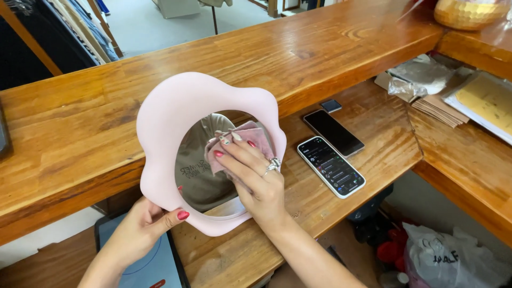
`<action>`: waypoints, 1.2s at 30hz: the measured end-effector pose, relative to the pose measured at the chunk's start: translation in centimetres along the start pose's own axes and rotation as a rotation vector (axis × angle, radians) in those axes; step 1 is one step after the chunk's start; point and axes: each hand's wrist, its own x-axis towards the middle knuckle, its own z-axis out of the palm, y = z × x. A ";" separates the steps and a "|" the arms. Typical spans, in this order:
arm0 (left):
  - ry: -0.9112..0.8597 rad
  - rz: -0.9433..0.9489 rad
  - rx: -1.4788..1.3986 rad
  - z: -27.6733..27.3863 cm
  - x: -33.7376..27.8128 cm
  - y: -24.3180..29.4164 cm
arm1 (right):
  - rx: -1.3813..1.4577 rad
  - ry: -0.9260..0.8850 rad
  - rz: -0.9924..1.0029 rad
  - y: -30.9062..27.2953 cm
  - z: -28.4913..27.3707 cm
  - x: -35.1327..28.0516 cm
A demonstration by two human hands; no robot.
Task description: Cleaning a small pink-framed mirror using a pink cloth on a wooden counter.
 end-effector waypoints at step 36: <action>-0.055 0.065 0.016 -0.4 0.1 -0.5 | 0.021 -0.003 -0.015 0.0 0.3 0.2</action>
